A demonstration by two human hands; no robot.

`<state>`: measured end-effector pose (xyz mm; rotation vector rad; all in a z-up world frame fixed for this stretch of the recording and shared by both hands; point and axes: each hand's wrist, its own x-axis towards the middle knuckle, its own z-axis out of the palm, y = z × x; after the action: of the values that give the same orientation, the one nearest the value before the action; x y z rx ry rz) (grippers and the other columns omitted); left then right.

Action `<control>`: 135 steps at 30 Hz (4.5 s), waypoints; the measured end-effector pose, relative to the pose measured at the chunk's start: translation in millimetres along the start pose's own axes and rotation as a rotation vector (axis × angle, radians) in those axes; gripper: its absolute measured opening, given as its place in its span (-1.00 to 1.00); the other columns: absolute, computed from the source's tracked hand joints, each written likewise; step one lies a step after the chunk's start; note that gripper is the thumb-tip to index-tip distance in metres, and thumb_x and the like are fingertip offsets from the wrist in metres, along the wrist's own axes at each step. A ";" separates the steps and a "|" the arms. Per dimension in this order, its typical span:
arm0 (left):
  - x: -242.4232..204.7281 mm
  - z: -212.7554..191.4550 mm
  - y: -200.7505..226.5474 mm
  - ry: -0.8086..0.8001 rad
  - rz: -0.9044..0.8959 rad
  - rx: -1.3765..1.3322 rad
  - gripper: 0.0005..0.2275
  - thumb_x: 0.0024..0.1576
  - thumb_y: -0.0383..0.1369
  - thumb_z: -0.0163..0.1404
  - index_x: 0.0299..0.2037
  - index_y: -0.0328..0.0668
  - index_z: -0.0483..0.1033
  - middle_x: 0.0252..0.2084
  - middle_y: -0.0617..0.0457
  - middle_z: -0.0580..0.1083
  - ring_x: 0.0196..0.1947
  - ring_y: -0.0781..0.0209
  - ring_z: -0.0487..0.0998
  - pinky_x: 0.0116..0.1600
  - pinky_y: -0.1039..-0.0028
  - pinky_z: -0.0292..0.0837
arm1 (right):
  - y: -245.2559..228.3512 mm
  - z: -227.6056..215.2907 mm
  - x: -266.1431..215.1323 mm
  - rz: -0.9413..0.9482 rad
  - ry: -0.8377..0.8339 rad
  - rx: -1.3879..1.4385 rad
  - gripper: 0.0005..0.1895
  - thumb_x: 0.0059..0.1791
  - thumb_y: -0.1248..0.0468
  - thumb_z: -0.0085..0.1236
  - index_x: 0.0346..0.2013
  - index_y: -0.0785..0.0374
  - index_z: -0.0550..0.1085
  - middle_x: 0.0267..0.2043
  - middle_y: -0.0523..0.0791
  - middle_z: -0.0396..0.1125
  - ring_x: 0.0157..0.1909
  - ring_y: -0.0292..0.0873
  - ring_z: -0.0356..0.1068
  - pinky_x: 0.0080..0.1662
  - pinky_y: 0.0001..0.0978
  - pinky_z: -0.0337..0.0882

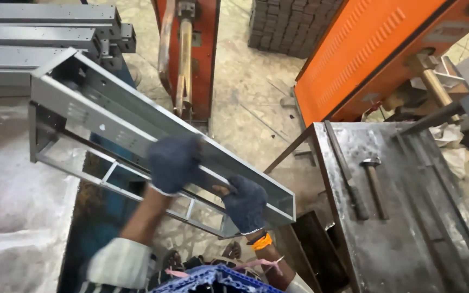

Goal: The person welds the corners of rectangular metal frames using a handheld welding torch. They hold the frame with gloved hands, apply the torch to the joints, and then place the finished frames onto a metal table.

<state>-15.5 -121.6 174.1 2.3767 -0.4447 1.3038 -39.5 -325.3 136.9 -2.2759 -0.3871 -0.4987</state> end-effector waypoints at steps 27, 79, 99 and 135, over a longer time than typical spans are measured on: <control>12.8 -78.7 27.9 0.159 -0.152 0.271 -0.85 0.32 -0.39 -0.05 0.00 -0.18 0.53 0.01 -0.13 0.57 0.04 -0.17 0.60 0.19 0.12 0.49 | 74.4 99.7 -20.9 -0.010 -0.377 0.453 -0.48 -0.27 0.16 0.56 -0.16 0.38 0.58 -0.31 0.09 0.48 -0.29 0.01 0.53 -0.19 -0.26 0.49; -24.9 -38.0 -116.3 -0.015 -1.511 -0.724 -0.73 0.24 -0.20 0.04 -0.27 -0.29 0.65 -0.35 0.10 0.55 -0.38 0.32 0.41 -0.22 0.42 0.32 | -9.5 105.4 85.3 -0.070 -0.295 0.610 0.30 -0.20 -0.31 0.39 0.55 0.30 -0.04 0.53 0.05 0.11 0.50 -0.03 0.22 0.39 -0.23 0.29; -16.6 16.1 -182.0 0.204 -1.461 -0.989 -0.82 0.20 -0.31 0.06 -0.27 -0.29 0.61 -0.31 0.05 0.55 -0.33 0.26 0.48 -0.15 0.41 0.40 | 36.9 190.6 140.0 0.060 -0.395 1.102 0.14 -0.23 0.19 0.56 0.50 0.28 0.08 0.36 -0.07 0.23 0.35 -0.12 0.29 0.34 -0.23 0.38; 22.4 -19.3 -118.8 -0.266 -1.180 -0.633 -0.36 0.00 -0.37 0.23 0.35 -0.19 0.33 0.10 -0.08 0.56 0.03 0.23 0.56 0.03 0.39 0.48 | -20.6 91.1 135.7 0.313 0.188 0.920 -0.89 0.12 0.31 0.09 -0.08 0.26 0.47 -0.29 -0.15 0.52 -0.28 -0.29 0.53 -0.26 -0.52 0.43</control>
<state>35.6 -10.6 180.7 1.7022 0.4097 0.2363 92.2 -228.0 154.7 -1.3481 -0.1122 -0.2779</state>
